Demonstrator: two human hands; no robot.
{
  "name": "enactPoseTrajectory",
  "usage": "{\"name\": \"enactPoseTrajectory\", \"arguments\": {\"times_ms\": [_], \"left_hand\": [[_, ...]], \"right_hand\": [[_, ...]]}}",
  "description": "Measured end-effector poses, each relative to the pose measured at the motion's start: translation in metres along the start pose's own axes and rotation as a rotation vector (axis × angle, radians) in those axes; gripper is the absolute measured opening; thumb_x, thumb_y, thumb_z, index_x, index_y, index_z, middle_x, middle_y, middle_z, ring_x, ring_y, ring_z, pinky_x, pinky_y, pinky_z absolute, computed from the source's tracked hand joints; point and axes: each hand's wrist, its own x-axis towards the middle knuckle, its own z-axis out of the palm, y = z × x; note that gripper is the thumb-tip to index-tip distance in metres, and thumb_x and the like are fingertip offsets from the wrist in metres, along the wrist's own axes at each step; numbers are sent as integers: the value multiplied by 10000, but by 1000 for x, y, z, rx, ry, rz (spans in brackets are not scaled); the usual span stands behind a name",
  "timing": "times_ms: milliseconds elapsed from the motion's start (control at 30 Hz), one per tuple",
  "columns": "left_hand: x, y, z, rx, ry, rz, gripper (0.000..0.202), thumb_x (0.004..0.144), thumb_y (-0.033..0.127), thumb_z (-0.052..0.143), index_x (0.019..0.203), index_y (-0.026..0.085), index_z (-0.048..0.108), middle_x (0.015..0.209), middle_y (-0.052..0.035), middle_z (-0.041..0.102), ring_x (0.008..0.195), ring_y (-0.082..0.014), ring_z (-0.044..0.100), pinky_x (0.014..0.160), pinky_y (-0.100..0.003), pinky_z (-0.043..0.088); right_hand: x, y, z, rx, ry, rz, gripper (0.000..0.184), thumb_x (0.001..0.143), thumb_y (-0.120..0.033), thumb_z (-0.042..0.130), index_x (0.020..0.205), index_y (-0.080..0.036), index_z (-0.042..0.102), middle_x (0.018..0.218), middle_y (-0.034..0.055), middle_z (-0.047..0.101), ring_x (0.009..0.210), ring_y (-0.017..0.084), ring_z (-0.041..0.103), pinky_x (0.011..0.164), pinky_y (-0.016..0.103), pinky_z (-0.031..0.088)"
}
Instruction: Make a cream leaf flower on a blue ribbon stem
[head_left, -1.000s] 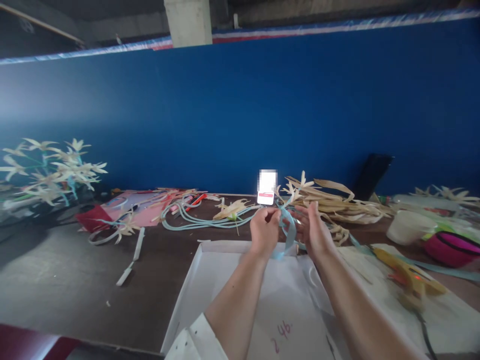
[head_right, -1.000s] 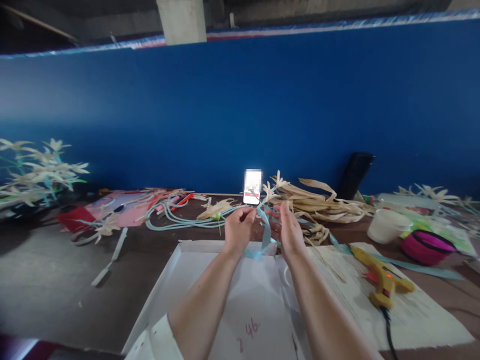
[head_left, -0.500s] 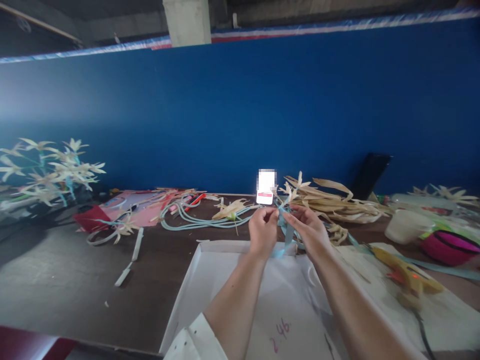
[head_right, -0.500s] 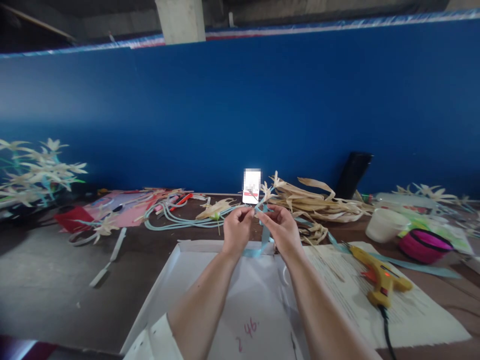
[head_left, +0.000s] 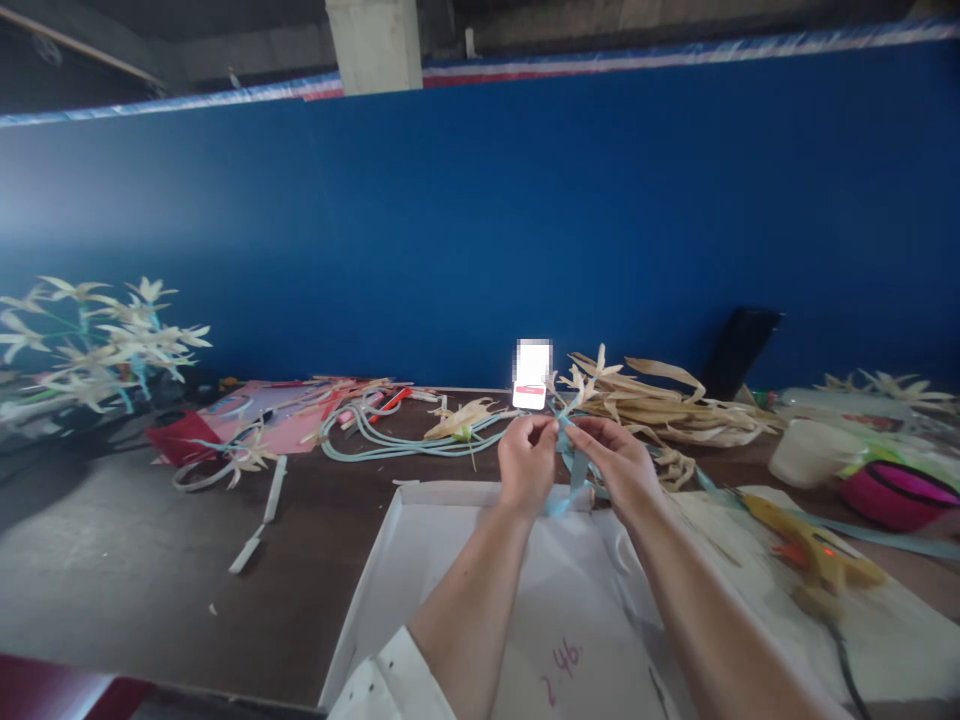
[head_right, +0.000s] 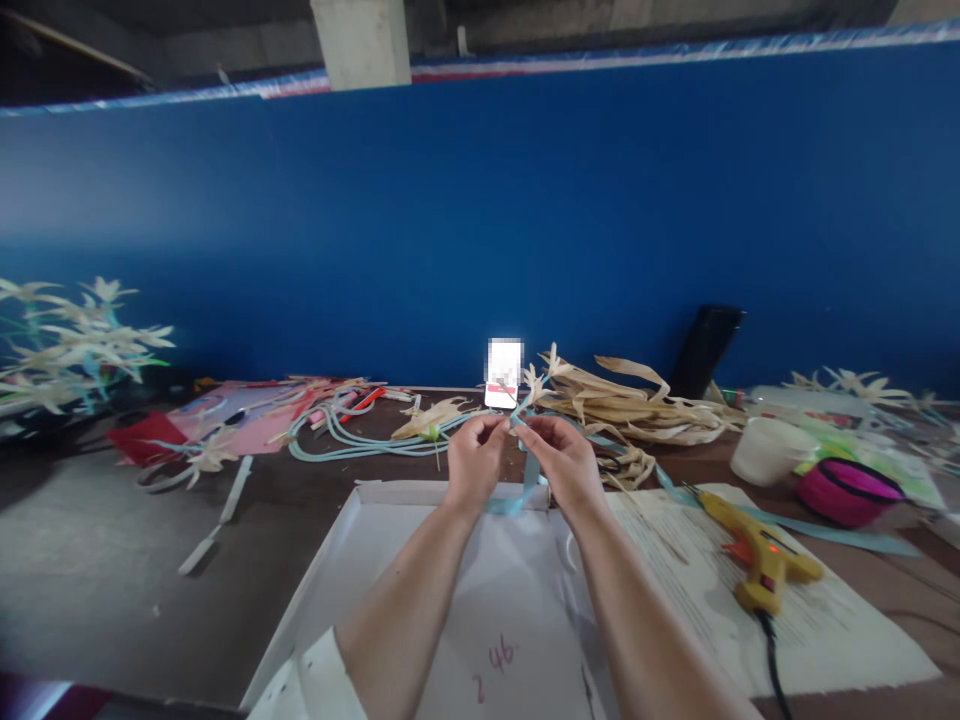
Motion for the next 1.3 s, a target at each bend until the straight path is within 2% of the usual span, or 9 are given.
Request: {"name": "enactPoseTrajectory", "arguments": {"times_ms": [200,333,467,567,733,933,1067,1300], "left_hand": [[0,-1,2,-12,-6,8,144,767,253,566,787,151,665,761,-36,661,724,-140,586,683,-244,436],[-2,-2,5,-45,-22,-11,145,759,259,576,787,151,669,753,-35,666,705,-137,585,674,-242,438],[-3,0,7,-95,-60,-66,155,751,269,580,788,150,672,742,-34,670,687,-135,585,666,-243,443],[-3,1,7,-136,-78,-94,163,743,279,585,778,145,670,730,-33,667,678,-134,583,663,-243,445],[-3,4,8,-224,-96,-160,179,726,297,598,760,134,662,694,-28,649,648,-125,567,629,-229,442],[-4,4,10,-369,-118,-233,195,715,328,606,739,139,646,602,-6,616,576,-115,555,577,-222,446],[-4,3,11,-438,-122,-270,205,692,335,627,734,136,642,605,-7,619,557,-114,557,559,-224,450],[-3,6,8,-423,-147,-225,168,683,297,638,701,130,638,625,-12,619,589,-111,559,585,-217,452]], "right_hand": [[0,-1,-1,-34,7,-12,403,611,-485,723,863,-173,681,724,33,671,587,158,584,515,258,447],[1,0,-2,-17,20,-28,373,605,-470,733,848,-189,694,775,34,689,676,173,617,607,272,483],[0,-2,-1,9,40,-15,417,602,-491,725,885,-186,708,795,44,697,714,202,634,644,313,508],[-1,-4,0,14,37,3,427,605,-485,726,908,-184,714,806,44,697,733,208,637,635,307,512],[1,1,-1,120,-1,70,399,623,-438,734,939,-197,707,739,25,686,648,171,619,559,269,491],[5,9,-3,186,-57,67,398,628,-435,733,955,-210,707,860,39,700,744,193,634,614,288,501],[4,7,-1,210,-70,85,400,623,-432,737,956,-213,705,856,41,702,757,202,641,619,297,506],[3,4,-1,283,-46,126,276,627,-363,747,847,-202,708,768,38,693,655,189,627,597,312,496]]}}
